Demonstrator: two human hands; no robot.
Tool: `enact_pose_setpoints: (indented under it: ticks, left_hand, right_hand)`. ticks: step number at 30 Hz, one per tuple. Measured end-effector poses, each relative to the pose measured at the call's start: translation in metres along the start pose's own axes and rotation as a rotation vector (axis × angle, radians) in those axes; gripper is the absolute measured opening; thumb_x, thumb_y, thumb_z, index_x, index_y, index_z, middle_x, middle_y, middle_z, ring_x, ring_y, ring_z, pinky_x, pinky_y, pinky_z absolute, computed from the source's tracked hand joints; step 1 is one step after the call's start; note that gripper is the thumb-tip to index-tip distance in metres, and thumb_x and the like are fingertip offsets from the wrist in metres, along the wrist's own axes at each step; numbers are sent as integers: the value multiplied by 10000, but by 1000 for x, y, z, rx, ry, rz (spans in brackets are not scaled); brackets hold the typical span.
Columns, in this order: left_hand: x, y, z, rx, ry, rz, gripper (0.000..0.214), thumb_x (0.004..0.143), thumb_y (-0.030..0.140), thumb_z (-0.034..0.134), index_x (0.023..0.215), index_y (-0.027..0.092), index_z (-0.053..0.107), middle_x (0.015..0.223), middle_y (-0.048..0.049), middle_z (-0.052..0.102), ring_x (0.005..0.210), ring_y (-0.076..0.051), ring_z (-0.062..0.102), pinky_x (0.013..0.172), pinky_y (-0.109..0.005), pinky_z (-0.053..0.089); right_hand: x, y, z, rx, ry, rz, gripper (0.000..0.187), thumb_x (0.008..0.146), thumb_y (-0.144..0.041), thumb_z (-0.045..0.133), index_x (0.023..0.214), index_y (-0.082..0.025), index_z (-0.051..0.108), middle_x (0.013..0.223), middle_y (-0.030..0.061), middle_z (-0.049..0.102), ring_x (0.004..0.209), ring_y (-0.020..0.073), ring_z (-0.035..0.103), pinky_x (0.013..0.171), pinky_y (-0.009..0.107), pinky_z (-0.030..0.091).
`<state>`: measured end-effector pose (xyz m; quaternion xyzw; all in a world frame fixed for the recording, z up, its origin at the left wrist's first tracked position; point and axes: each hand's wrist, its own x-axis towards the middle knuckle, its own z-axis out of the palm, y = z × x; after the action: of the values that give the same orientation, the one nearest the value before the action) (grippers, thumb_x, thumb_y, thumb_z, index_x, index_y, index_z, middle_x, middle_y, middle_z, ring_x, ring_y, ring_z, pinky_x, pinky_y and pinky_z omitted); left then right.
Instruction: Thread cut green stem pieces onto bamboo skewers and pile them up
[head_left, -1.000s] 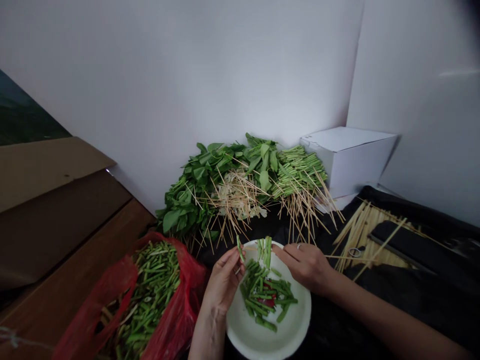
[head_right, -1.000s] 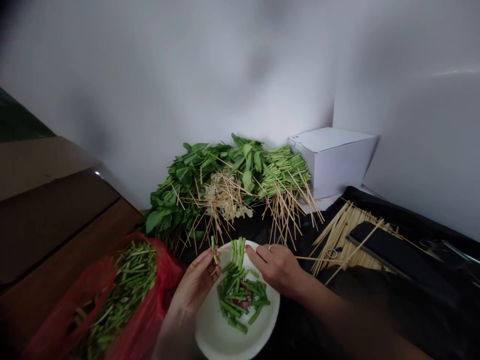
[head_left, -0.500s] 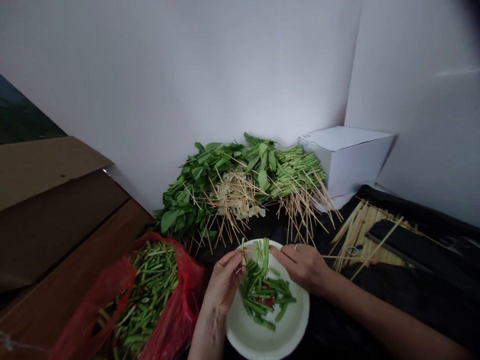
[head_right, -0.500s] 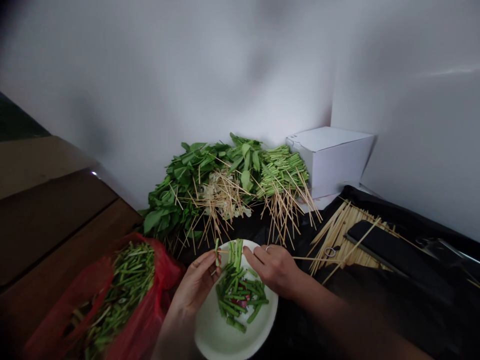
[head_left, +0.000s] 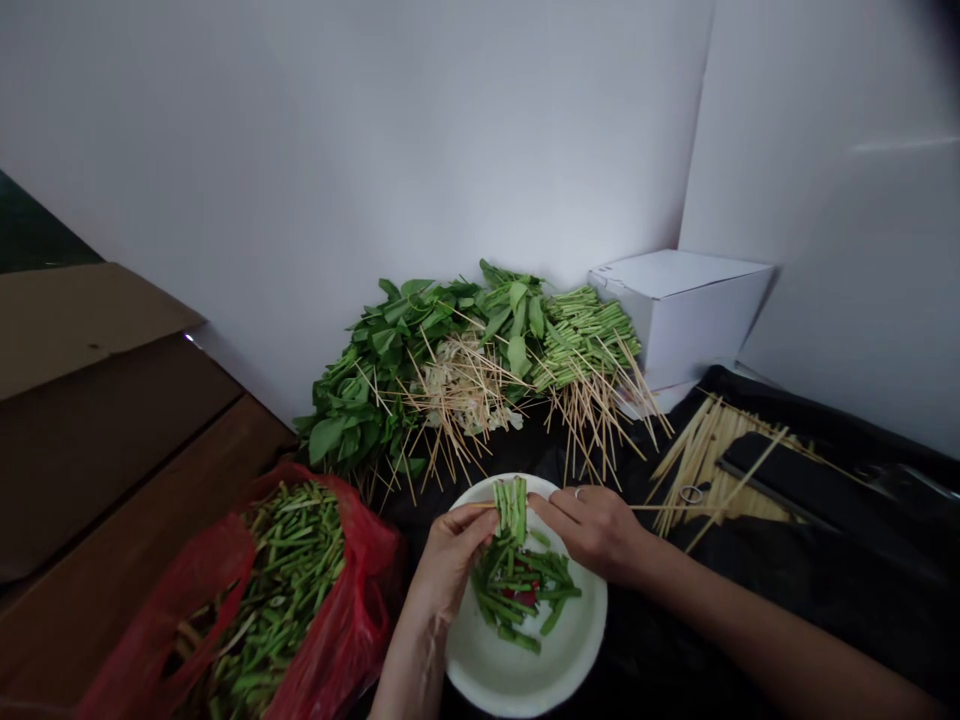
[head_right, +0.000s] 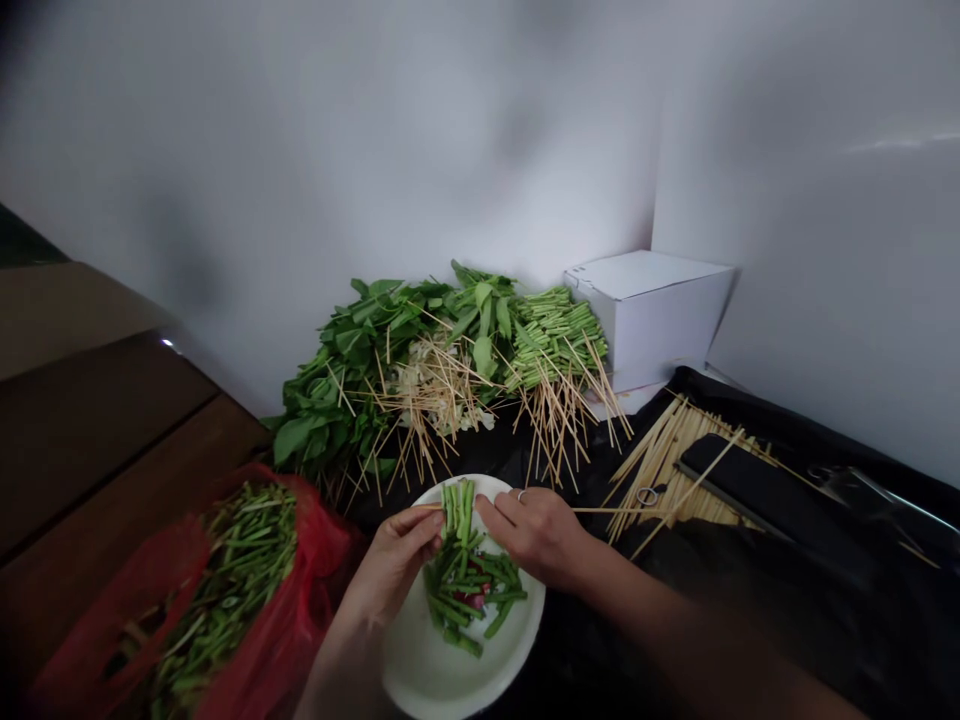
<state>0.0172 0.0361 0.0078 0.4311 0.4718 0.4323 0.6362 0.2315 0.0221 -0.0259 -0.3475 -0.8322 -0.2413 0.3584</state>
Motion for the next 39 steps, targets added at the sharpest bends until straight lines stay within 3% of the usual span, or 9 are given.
enact_pose_setpoints:
  ticks: [4,8,12,15,20,25,28,33,39]
  left_hand:
    - [7,3,-7,313,-87,99,304,702,342,763,947,163,785,869,-82,766,758,-199,652,731,-302,490]
    - [16,-5,-10,817,-65,214,122,695,244,705,756,194,797,768,-71,764,723,-235,651,711,-313,454]
    - [18,-10,1,1003,-86,331,114,688,180,679,661,234,775,679,-65,724,646,-225,611,677,-310,391]
    - [16,-10,8,972,-103,362,157,648,111,666,639,234,764,659,-65,700,648,-227,596,674,-307,370]
    - [10,-13,14,979,-353,379,230,562,21,668,610,236,733,652,-45,677,683,-235,578,681,-298,369]
    - [8,-19,23,1099,-184,442,214,593,23,686,547,232,694,616,-68,627,712,-263,574,740,-331,364]
    - [8,-19,23,1075,-148,444,169,649,78,696,583,232,714,654,-80,654,712,-256,581,739,-325,374]
    - [9,-12,7,829,-94,317,80,710,191,704,747,218,769,711,-56,715,678,-219,603,674,-289,403]
    - [6,-1,-10,397,25,171,135,675,249,790,746,140,756,713,-54,718,652,-156,615,636,-231,453]
  right_hand:
    - [0,6,1,-37,35,53,251,937,-169,483,1145,-87,597,740,23,606,626,133,523,571,296,365]
    - [-1,9,2,-45,32,68,239,936,-168,482,1122,-84,607,705,15,581,615,129,515,569,290,354]
    - [0,9,2,-41,13,67,234,944,-185,480,1118,-95,609,706,12,575,615,125,509,558,285,342]
    - [0,9,2,-45,24,75,231,943,-184,477,1111,-99,611,687,3,559,604,123,499,551,283,334]
    - [1,9,1,-41,20,79,236,945,-176,465,1114,-95,608,686,0,552,595,127,485,551,288,326]
    - [1,9,1,-45,33,75,238,949,-175,465,1125,-95,604,690,1,565,604,126,494,559,281,334]
    - [0,9,2,-43,20,79,246,938,-178,484,1138,-95,600,698,-1,568,605,128,499,556,286,343]
    - [2,10,-1,-27,37,102,239,926,-184,491,1116,-104,612,686,-8,568,588,116,504,533,283,347]
    - [5,9,-5,2,118,132,230,929,-177,495,1096,-97,632,677,-1,591,594,102,534,558,264,381]
